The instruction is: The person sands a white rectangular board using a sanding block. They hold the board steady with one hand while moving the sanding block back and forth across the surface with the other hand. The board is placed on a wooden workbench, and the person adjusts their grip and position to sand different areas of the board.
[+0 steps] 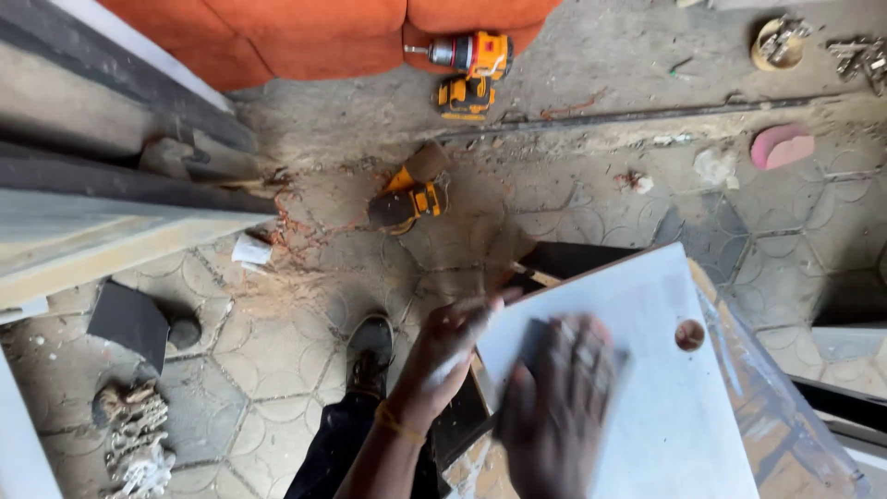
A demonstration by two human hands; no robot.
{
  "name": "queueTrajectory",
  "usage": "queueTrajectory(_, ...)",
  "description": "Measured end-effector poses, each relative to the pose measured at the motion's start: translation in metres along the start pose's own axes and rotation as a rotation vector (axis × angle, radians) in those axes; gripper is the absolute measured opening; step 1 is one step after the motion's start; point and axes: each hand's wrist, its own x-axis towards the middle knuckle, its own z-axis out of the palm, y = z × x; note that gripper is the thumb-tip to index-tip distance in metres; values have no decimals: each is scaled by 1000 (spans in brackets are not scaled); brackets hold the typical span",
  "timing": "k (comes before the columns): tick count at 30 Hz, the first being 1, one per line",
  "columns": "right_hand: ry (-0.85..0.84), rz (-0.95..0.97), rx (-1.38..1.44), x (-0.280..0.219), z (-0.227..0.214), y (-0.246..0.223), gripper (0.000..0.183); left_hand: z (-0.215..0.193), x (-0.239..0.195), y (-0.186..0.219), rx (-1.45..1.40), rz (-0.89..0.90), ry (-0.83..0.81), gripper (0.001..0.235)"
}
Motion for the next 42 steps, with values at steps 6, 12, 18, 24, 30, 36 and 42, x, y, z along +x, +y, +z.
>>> queueTrajectory(6, 363, 201, 52, -39, -4, 31, 57, 24, -31, 65, 1035, 23, 155, 35)
queueTrajectory(12, 421, 279, -172, -67, 24, 19, 66, 49, -13, 36, 1297, 288, 102, 34)
queueTrajectory(18, 422, 273, -323, -84, 53, 47, 73, 72, 55, 49, 1201, -269, -159, 65)
queueTrajectory(24, 303, 365, -204, 119, 7, 56, 65, 109, 58, 77, 1309, -504, 77, 56)
queueTrajectory(30, -99, 218, -618, 34, 39, -14, 77, 117, 71, 87, 1225, -734, 119, 91)
queueTrajectory(36, 62, 224, -84, 132, -13, 46, 70, 96, 71, 70, 1004, -608, 100, 90)
queueTrajectory(42, 433, 161, -484, 28, 57, -32, 43, 110, 70, 68, 218, -658, 393, 97)
